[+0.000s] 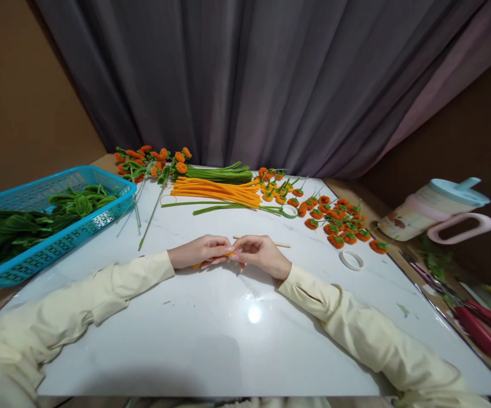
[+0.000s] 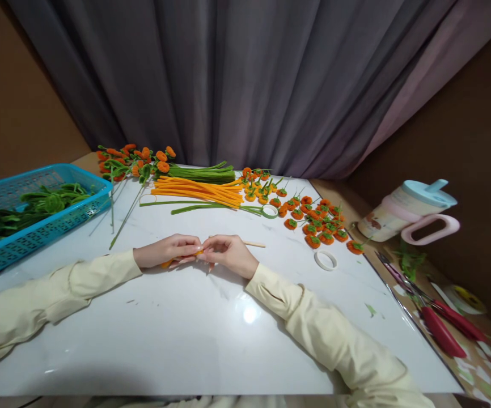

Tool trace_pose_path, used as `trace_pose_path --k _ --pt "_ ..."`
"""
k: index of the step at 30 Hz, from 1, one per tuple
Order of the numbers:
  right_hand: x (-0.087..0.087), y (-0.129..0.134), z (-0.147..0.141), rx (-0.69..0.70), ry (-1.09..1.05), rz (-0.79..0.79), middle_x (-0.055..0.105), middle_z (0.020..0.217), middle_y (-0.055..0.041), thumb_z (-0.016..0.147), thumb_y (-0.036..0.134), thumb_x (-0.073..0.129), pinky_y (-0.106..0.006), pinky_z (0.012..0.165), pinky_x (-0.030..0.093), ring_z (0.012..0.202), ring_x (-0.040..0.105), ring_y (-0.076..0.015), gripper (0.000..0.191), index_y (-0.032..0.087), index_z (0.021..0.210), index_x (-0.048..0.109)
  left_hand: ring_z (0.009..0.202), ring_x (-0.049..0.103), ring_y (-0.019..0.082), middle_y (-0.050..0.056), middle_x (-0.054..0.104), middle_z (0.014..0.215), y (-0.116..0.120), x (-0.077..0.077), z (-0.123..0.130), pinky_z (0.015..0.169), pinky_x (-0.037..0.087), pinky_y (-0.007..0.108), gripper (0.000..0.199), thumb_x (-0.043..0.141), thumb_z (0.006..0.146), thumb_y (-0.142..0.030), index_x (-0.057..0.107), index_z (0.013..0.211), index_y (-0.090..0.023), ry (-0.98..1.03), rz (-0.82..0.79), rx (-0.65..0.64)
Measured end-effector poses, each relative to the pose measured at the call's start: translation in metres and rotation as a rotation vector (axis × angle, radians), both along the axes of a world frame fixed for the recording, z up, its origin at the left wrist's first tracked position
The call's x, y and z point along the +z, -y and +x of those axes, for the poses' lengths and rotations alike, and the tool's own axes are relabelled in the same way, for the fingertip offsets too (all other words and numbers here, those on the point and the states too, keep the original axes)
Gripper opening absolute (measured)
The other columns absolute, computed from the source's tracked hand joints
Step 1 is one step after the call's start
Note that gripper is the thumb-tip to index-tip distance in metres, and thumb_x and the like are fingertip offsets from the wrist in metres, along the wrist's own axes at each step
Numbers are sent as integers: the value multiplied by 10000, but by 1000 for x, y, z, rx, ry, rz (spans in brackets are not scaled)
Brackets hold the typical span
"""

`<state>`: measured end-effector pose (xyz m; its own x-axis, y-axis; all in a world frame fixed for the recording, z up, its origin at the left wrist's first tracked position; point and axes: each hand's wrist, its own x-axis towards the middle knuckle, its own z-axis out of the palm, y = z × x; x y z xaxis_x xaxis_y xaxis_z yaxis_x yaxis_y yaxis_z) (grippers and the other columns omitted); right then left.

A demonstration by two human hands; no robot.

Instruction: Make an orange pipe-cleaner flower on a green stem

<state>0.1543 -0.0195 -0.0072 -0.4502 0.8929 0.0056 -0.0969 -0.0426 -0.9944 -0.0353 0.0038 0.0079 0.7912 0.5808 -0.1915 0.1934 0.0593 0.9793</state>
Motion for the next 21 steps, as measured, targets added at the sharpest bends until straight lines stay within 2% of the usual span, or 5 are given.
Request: trace_pose_path --k 8,16,21 --pt "1 0 1 -3 14 -8 611 616 5 564 311 803 -201 497 493 482 562 -89 316 116 750 640 394 309 39 -58 406 569 1 0 -1 376 221 182 331 476 833 -475 469 756 -154 -28 38 3" --pt "1 -2 2 24 -14 -94 633 608 -14 524 297 823 -228 527 522 500 578 -104 320 109 723 658 419 312 58 -59 382 519 0 0 -2 401 215 193 357 468 830 -499 509 792 -146 -74 120 -22" --pt "0 -3 3 61 -47 -127 643 627 -22 542 301 818 -241 559 534 526 593 -111 316 108 743 667 404 296 47 -58 400 546 0 1 -1 392 211 190 342 475 829 -487 489 764 -151 -60 70 -10"
